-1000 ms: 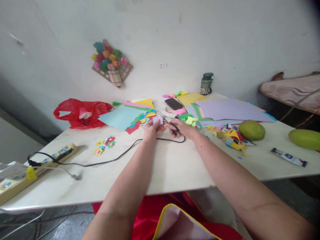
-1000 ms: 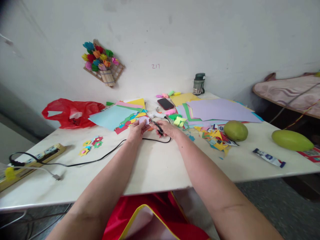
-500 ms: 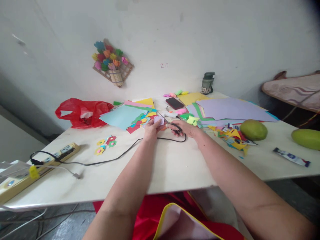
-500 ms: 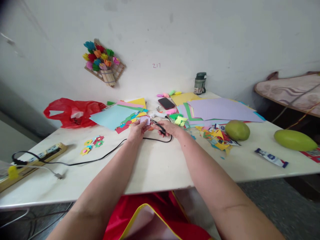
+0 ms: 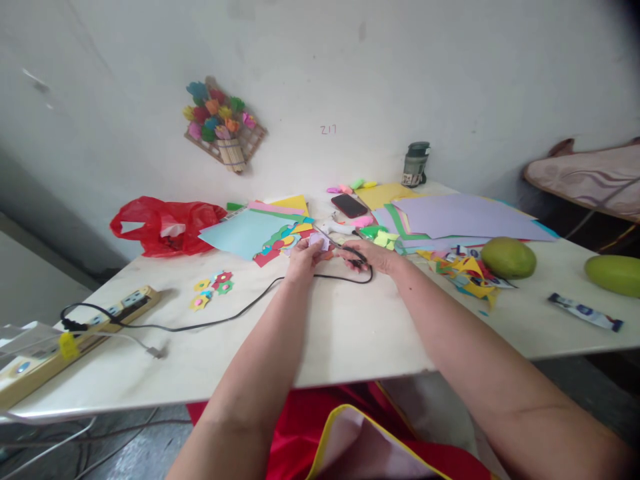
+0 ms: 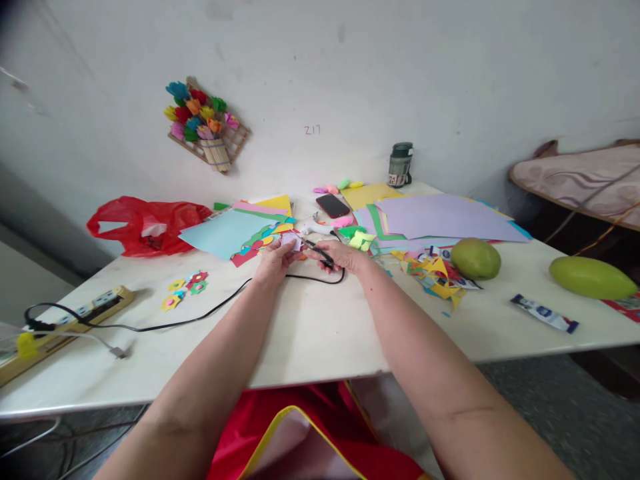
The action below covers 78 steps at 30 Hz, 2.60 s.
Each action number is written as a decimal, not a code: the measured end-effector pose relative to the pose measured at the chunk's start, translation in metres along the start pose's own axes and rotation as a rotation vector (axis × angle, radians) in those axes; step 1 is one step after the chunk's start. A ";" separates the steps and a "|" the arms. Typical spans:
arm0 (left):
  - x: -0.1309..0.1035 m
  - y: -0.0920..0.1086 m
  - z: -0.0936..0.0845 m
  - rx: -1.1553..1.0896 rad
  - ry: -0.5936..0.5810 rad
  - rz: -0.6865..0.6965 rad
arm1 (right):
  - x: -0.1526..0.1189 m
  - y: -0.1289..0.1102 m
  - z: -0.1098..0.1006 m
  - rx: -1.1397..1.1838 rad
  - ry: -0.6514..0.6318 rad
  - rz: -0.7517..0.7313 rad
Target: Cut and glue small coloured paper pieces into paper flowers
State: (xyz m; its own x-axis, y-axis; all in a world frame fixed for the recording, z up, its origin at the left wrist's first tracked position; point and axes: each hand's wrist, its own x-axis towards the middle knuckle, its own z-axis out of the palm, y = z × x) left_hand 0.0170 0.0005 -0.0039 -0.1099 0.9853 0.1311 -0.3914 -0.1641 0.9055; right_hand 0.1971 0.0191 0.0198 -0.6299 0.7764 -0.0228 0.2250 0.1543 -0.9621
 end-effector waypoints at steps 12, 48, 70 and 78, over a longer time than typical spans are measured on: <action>0.001 0.001 -0.002 0.046 -0.019 -0.052 | -0.002 -0.001 -0.001 -0.001 -0.029 -0.012; 0.000 0.005 -0.005 0.056 -0.079 -0.070 | -0.007 -0.007 -0.004 -0.014 -0.050 0.037; -0.001 0.004 -0.007 0.055 -0.107 -0.070 | -0.005 -0.007 -0.003 0.087 -0.065 0.058; 0.001 0.003 -0.008 0.039 -0.109 -0.075 | -0.006 -0.009 -0.004 0.100 -0.078 0.036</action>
State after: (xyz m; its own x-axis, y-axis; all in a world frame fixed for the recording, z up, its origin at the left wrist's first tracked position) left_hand 0.0086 0.0002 -0.0037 0.0194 0.9944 0.1042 -0.3591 -0.0904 0.9289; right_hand 0.2018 0.0150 0.0297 -0.6797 0.7297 -0.0752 0.1754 0.0621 -0.9825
